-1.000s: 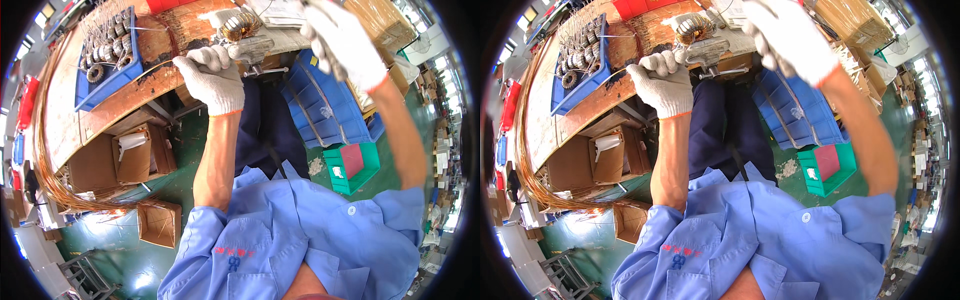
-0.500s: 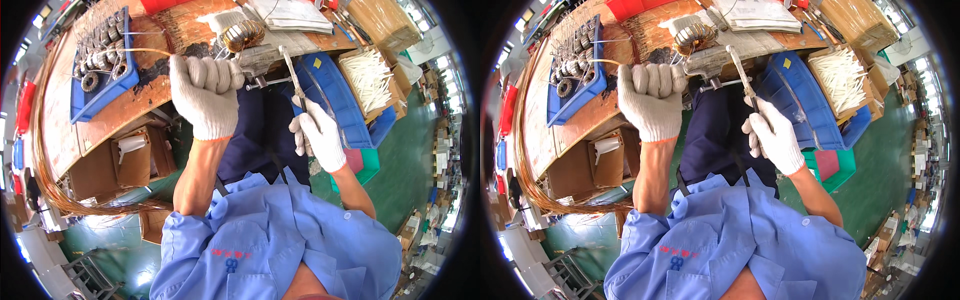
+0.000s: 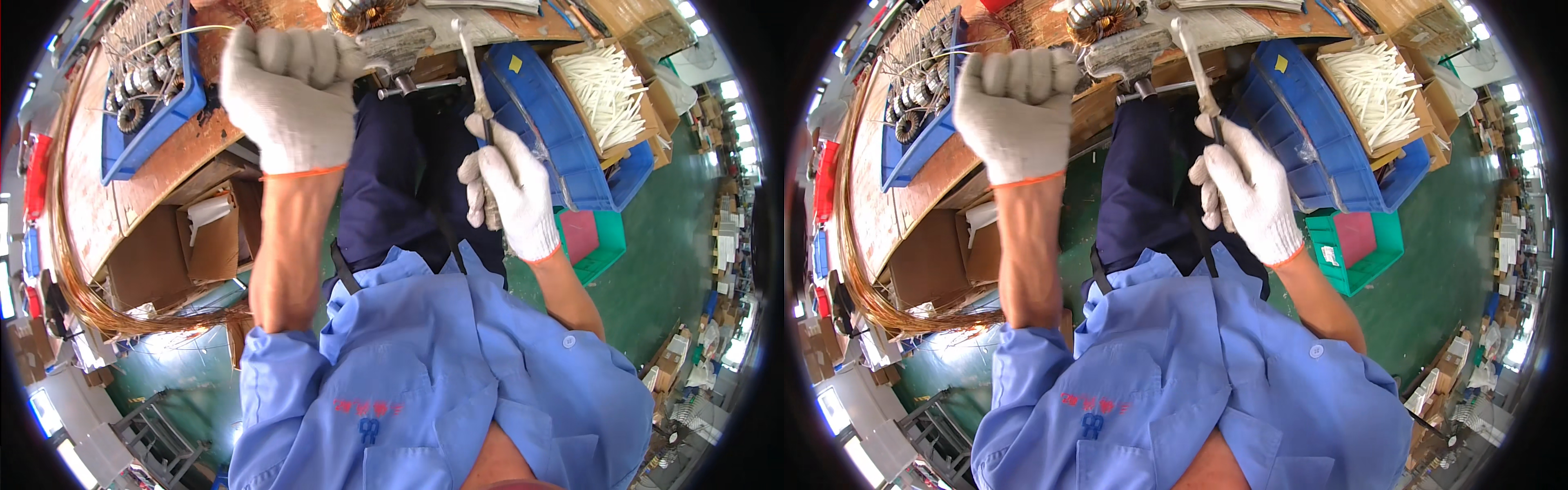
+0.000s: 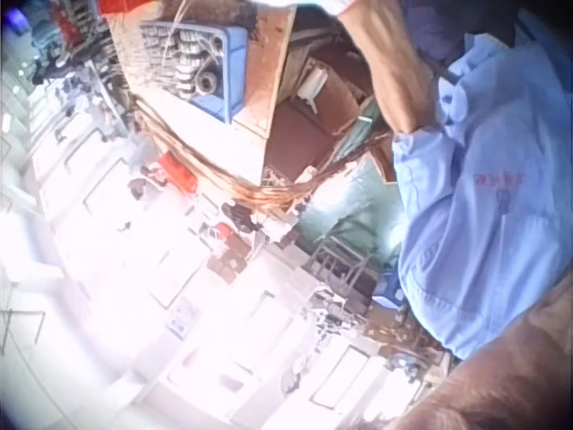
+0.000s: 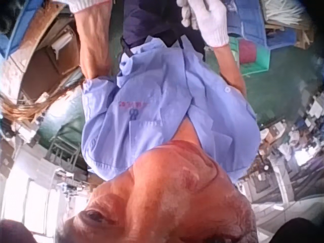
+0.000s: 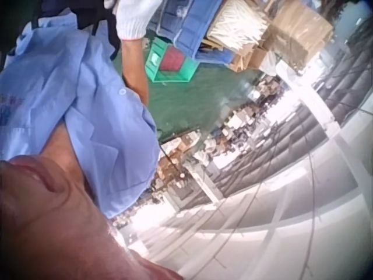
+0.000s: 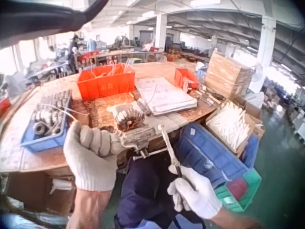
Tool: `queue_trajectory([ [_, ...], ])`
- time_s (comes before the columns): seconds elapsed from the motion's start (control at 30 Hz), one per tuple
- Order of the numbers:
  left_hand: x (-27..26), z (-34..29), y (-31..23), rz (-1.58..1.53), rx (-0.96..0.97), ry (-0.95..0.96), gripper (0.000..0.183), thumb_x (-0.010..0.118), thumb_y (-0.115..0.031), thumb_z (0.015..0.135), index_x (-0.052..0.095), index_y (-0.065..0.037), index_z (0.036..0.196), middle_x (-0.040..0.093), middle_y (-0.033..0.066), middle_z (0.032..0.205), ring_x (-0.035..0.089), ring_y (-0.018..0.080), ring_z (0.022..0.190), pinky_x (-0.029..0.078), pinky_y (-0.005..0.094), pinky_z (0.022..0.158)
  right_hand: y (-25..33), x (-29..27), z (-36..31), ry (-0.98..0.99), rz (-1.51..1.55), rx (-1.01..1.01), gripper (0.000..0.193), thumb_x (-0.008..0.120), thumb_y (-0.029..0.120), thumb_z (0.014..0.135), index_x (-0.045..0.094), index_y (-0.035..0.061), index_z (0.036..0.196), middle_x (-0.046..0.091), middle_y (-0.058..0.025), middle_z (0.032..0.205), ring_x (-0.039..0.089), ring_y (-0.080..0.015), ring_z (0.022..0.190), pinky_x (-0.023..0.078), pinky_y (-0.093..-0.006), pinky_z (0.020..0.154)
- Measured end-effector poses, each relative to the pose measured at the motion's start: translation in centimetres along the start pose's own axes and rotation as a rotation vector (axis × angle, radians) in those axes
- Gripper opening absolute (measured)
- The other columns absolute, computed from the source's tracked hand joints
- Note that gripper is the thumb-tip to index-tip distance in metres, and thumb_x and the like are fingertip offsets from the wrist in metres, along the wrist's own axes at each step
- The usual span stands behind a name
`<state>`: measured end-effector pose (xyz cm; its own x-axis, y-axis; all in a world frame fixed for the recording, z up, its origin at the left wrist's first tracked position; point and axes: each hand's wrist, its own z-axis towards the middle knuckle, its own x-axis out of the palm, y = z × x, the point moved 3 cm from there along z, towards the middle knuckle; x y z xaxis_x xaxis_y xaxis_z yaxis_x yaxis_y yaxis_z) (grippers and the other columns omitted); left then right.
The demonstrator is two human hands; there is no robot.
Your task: Assembling and securing copper wire coils onto a circular metal core using tape and tools.
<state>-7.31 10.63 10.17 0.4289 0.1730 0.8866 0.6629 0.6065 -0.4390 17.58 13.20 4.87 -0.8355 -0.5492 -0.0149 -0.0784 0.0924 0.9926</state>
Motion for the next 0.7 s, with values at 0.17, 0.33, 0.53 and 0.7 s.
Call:
queue_trajectory([
  [0.17,-1.0,1.2,-2.1,0.038,-0.068,-0.002,0.052,0.036,-0.023,0.109,0.017,-0.020,0.060,0.013,-0.0036,0.057,0.013,0.0150,0.055,0.021,0.0345,0.056,-1.0,0.3,-0.4,0.067,0.039,0.052,0.039,0.052,0.018,0.113,0.053,0.0023,0.149,0.071,-0.0076,0.095,0.059,-0.0050,0.059,0.051,-0.0225,0.051],
  [0.33,-1.7,-0.5,0.0,0.003,-0.059,0.015,0.054,0.035,-0.027,0.111,0.017,-0.020,0.060,0.013,-0.0019,0.057,0.013,0.0160,0.055,0.023,0.0354,0.055,-1.2,-0.1,0.6,0.088,0.026,0.079,0.036,0.051,0.017,0.114,0.055,0.0022,0.146,0.073,-0.0080,0.098,0.059,-0.0042,0.060,0.050,-0.0215,0.051],
  [0.53,-4.3,-1.4,3.2,0.065,0.193,0.051,0.053,0.033,-0.025,0.110,0.017,-0.019,0.059,0.014,-0.0001,0.056,0.015,0.0185,0.055,0.025,0.0372,0.054,-1.0,0.8,0.8,0.093,0.066,0.081,0.036,0.052,0.019,0.114,0.056,0.0019,0.145,0.073,-0.0089,0.098,0.060,-0.0043,0.060,0.050,-0.0223,0.050],
  [0.7,-1.3,-0.2,0.3,0.118,0.024,0.122,0.048,0.031,-0.022,0.108,0.017,-0.019,0.062,0.012,-0.0013,0.059,0.013,0.0175,0.057,0.023,0.0365,0.057,-1.2,0.1,-0.9,0.049,0.095,0.058,0.036,0.052,0.019,0.114,0.057,0.0021,0.144,0.074,-0.0088,0.097,0.060,-0.0044,0.060,0.051,-0.0228,0.050],
])
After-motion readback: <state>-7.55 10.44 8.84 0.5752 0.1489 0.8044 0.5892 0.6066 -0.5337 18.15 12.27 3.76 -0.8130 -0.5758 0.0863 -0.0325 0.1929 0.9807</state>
